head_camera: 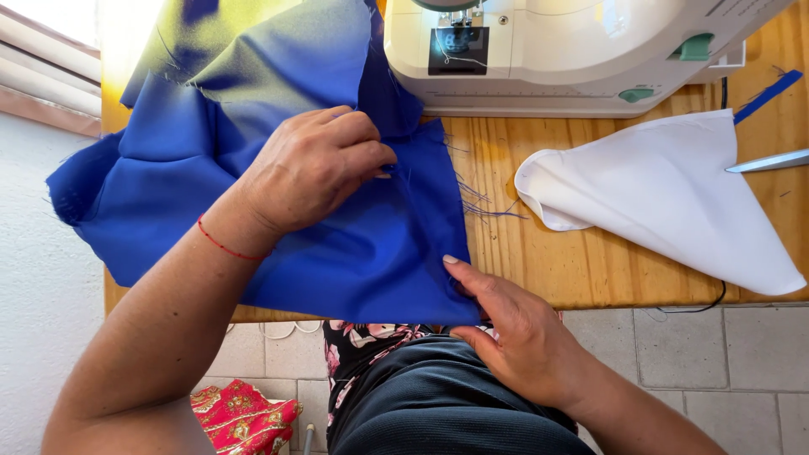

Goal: The person folds a large piece of blue fabric on a wooden table, aligning the edges and smoothing the material. They then place a white pattern piece onto the blue fabric and adjust its position.

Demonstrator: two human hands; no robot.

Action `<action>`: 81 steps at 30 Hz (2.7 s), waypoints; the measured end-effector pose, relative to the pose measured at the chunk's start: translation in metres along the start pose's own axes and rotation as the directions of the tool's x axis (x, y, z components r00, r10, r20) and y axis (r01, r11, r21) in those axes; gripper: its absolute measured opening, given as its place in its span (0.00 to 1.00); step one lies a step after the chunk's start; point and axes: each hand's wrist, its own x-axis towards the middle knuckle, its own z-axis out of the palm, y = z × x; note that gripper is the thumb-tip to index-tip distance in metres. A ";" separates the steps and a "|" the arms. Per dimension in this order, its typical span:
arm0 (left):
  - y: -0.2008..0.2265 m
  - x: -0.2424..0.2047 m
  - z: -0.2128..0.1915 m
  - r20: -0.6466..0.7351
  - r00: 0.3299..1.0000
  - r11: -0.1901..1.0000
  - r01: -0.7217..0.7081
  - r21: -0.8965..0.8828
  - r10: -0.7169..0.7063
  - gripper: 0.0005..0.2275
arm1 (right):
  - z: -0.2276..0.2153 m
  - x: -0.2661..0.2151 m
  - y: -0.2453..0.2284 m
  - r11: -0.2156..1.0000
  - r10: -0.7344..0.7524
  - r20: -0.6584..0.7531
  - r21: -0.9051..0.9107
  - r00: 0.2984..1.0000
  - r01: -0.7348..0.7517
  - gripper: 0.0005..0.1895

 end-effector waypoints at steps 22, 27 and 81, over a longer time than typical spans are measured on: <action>-0.016 0.037 0.031 0.227 0.902 0.890 0.412 -0.196 -0.368 0.04 | 0.006 -0.018 -0.001 0.995 0.071 -0.089 -0.063 0.993 -0.077 0.41; -0.011 0.043 0.028 0.218 0.867 0.894 0.431 0.126 -0.449 0.13 | 0.009 -0.022 -0.001 0.986 0.136 -0.084 -0.084 0.987 -0.143 0.41; 0.011 -0.150 -0.028 0.167 0.839 0.855 0.515 0.061 -0.518 0.05 | 0.034 0.108 0.024 0.559 -0.017 0.035 -0.828 0.999 0.039 0.39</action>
